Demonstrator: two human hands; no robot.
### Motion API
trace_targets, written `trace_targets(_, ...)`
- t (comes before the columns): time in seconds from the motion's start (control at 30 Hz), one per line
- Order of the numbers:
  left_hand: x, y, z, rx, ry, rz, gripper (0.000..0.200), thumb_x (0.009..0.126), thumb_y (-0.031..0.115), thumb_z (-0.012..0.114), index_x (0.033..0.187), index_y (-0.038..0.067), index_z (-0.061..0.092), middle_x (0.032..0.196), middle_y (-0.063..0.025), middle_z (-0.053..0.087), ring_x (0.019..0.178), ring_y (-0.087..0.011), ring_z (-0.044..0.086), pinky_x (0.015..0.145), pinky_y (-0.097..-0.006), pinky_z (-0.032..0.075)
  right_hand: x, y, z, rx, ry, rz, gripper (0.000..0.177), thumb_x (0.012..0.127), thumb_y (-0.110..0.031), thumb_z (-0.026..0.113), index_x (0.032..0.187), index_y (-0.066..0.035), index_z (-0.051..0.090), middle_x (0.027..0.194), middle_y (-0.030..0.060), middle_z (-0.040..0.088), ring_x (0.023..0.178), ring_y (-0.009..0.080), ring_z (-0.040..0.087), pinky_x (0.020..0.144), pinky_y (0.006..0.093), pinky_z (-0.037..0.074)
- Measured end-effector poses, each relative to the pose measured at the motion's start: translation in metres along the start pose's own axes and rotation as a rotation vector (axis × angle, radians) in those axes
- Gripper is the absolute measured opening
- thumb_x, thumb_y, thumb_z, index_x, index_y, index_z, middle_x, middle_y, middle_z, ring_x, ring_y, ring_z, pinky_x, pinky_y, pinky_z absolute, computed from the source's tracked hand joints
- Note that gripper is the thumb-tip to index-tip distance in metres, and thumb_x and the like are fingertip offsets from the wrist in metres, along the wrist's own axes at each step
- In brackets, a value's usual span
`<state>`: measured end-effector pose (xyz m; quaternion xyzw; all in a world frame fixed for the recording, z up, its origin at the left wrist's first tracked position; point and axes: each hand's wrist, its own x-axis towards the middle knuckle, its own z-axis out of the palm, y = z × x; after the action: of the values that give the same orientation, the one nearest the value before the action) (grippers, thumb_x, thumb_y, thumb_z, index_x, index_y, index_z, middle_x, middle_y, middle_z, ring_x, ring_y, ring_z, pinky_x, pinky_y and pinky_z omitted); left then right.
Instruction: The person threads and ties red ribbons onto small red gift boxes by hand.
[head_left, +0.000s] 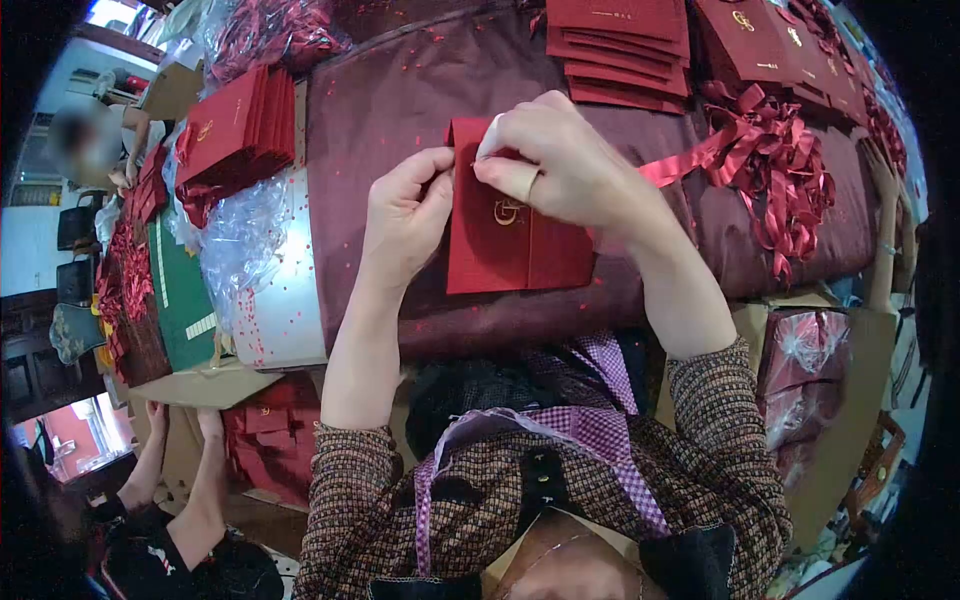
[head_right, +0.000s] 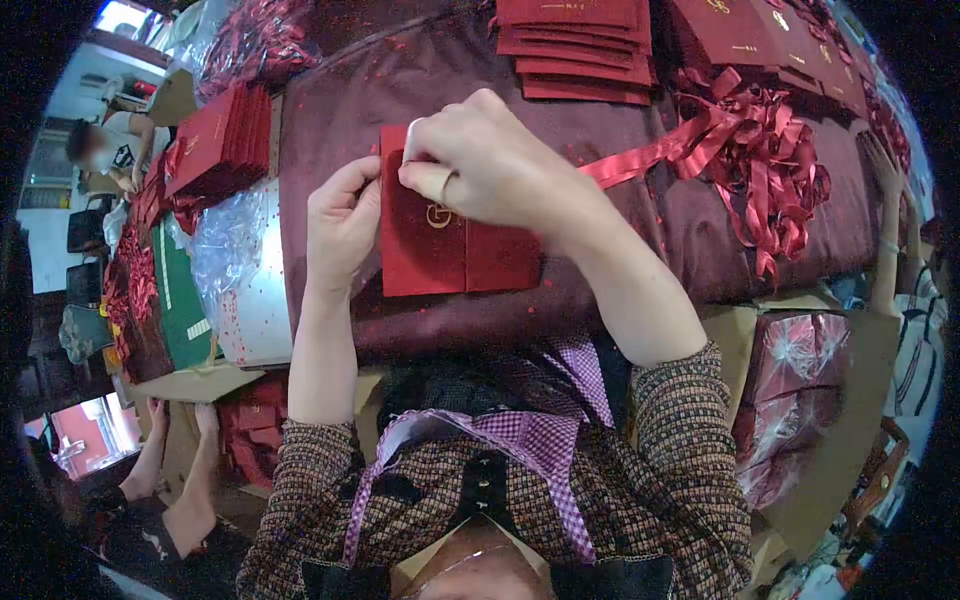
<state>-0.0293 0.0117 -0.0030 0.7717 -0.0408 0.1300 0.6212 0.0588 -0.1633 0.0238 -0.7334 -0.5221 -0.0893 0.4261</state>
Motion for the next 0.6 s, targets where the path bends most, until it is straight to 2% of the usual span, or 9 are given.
trace_targets(0.07,0.001,0.006,0.001,-0.044,0.002,-0.04,0.015,0.087,-0.002,0.053,0.098,-0.004,0.062,0.085,0.0016,0.061,0.079,-0.0042,0.053,0.071,-0.0195,0.044,-0.002,-0.002,-0.01,0.286,-0.022,0.226,0.022,0.081,-0.023,0.067,0.083,-0.001,0.064,0.074,0.0134,0.064,0.066,0.0237,0.064,0.059,0.0313,0.048)
trace_targets(0.1,0.002,0.007,0.003,-0.092,0.005,-0.079,0.014,0.086,-0.002,0.054,0.097,-0.004,0.063,0.082,0.0024,0.061,0.077,-0.0035,0.052,0.069,-0.0188,0.043,-0.003,0.0,-0.011,0.382,0.073,0.317,0.029,0.082,-0.027,0.069,0.089,0.0,0.064,0.074,0.0142,0.065,0.066,0.0207,0.065,0.058,0.0268,0.049)
trace_targets(0.13,0.002,0.006,0.003,-0.093,0.002,-0.078,0.014,0.086,-0.002,0.054,0.097,-0.004,0.063,0.082,0.0024,0.061,0.077,-0.0035,0.052,0.069,-0.0188,0.043,0.0,-0.003,-0.017,0.315,0.162,0.323,0.024,0.082,-0.023,0.067,0.095,-0.003,0.065,0.077,0.0117,0.064,0.071,0.0231,0.063,0.064,0.0301,0.049)
trace_targets(0.2,0.0,0.002,0.002,-0.02,-0.024,-0.093,0.013,0.085,-0.001,0.054,0.094,-0.004,0.063,0.078,0.0032,0.06,0.074,-0.0028,0.051,0.067,-0.0186,0.043,0.002,0.008,-0.016,0.088,0.148,0.055,0.019,0.083,-0.016,0.064,0.099,-0.006,0.066,0.083,0.0095,0.063,0.079,0.0256,0.06,0.073,0.0339,0.047)
trace_targets(0.23,0.0,0.003,0.003,-0.018,-0.028,-0.093,0.013,0.085,-0.001,0.054,0.094,-0.004,0.063,0.078,0.0032,0.06,0.074,-0.0028,0.051,0.067,-0.0186,0.043,0.003,0.006,-0.007,0.16,0.173,-0.019,0.018,0.083,-0.009,0.059,0.1,-0.01,0.066,0.083,0.0078,0.06,0.085,0.0281,0.056,0.077,0.0369,0.044)
trace_targets(0.37,0.0,0.006,0.004,-0.056,-0.041,-0.095,0.013,0.083,-0.001,0.055,0.091,-0.004,0.064,0.078,0.003,0.06,0.073,-0.0029,0.051,0.066,-0.0185,0.043,-0.002,0.008,0.001,0.089,0.033,-0.04,0.021,0.08,-0.005,0.058,0.098,-0.013,0.065,0.082,0.0074,0.058,0.086,0.0281,0.055,0.079,0.0376,0.043)
trace_targets(0.43,0.0,0.004,0.002,-0.107,-0.043,-0.163,0.012,0.082,-0.001,0.055,0.089,-0.004,0.065,0.079,0.0026,0.061,0.074,-0.0032,0.052,0.067,-0.0183,0.042,-0.001,0.004,-0.003,0.08,-0.004,-0.019,0.012,0.079,0.0,0.06,0.09,-0.005,0.063,0.085,0.0066,0.057,0.086,0.0245,0.054,0.076,0.0342,0.044)
trace_targets(0.57,0.001,0.0,-0.002,-0.233,-0.043,-0.189,0.014,0.082,-0.002,0.054,0.089,-0.004,0.066,0.082,0.0016,0.062,0.075,-0.004,0.053,0.069,-0.0189,0.043,-0.001,0.004,-0.009,0.11,-0.042,-0.012,0.008,0.078,0.0,0.059,0.084,-0.005,0.06,0.083,0.0061,0.056,0.085,0.0252,0.053,0.077,0.0347,0.042)
trace_targets(0.6,0.001,0.0,-0.003,-0.233,-0.043,-0.188,0.014,0.082,-0.002,0.054,0.089,-0.004,0.066,0.082,0.0016,0.062,0.075,-0.004,0.053,0.069,-0.0189,0.043,-0.001,0.005,-0.009,0.097,-0.068,-0.008,0.011,0.078,-0.001,0.056,0.086,-0.008,0.06,0.083,0.0066,0.056,0.087,0.026,0.053,0.08,0.0363,0.041)
